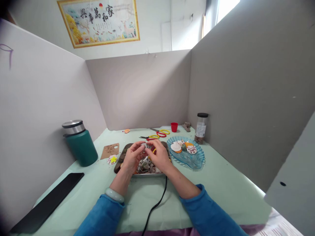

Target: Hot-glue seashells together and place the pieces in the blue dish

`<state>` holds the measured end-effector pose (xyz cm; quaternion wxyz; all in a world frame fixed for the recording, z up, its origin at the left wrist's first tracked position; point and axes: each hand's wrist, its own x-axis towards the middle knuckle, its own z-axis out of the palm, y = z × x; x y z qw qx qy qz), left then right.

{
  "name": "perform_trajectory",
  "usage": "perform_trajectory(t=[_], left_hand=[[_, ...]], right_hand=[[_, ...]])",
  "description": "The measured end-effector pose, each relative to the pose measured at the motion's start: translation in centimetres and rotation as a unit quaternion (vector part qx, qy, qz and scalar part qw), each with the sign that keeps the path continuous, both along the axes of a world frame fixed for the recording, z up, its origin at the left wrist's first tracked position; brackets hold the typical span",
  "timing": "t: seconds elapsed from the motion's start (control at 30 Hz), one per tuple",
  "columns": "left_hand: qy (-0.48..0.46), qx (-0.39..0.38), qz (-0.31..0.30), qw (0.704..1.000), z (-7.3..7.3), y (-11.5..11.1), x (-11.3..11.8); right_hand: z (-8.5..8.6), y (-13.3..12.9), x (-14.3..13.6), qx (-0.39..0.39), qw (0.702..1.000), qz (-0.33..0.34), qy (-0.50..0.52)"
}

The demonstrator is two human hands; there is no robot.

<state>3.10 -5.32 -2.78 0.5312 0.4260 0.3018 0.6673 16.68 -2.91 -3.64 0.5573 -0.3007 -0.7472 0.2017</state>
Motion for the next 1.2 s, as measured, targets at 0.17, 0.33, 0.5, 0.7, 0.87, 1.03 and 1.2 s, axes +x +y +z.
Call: perform_trajectory(t=[0.17,0.33,0.5,0.7,0.87,1.03,1.2], left_hand=[[0.0,0.002,0.0,1.0,-0.01,0.05,-0.02],[-0.012,-0.003,0.0,1.0,-0.12,0.17,-0.05],[-0.025,-0.02,-0.001,0.999,-0.31,0.38,-0.22],[-0.046,-0.03,-0.012,0.998,-0.37,0.49,-0.39],[-0.052,-0.045,-0.017,0.998,-0.09,0.38,-0.42],[-0.055,-0.066,-0.02,0.996,0.2,0.27,-0.26],[-0.057,-0.053,-0.041,0.996,0.0,0.35,-0.07]], right_hand=[[-0.07,-0.08,0.08,0.003,1.0,0.0,-0.001],[-0.09,-0.12,0.05,0.005,1.0,0.002,-0.002],[-0.23,-0.06,0.08,0.023,1.0,0.005,-0.008],[-0.22,-0.12,0.12,0.037,0.999,0.003,-0.021],[-0.24,-0.18,0.18,0.046,0.998,-0.002,-0.033],[-0.3,-0.2,0.17,0.042,0.999,-0.005,-0.026],[-0.21,-0.14,0.09,0.015,1.0,-0.016,0.002]])
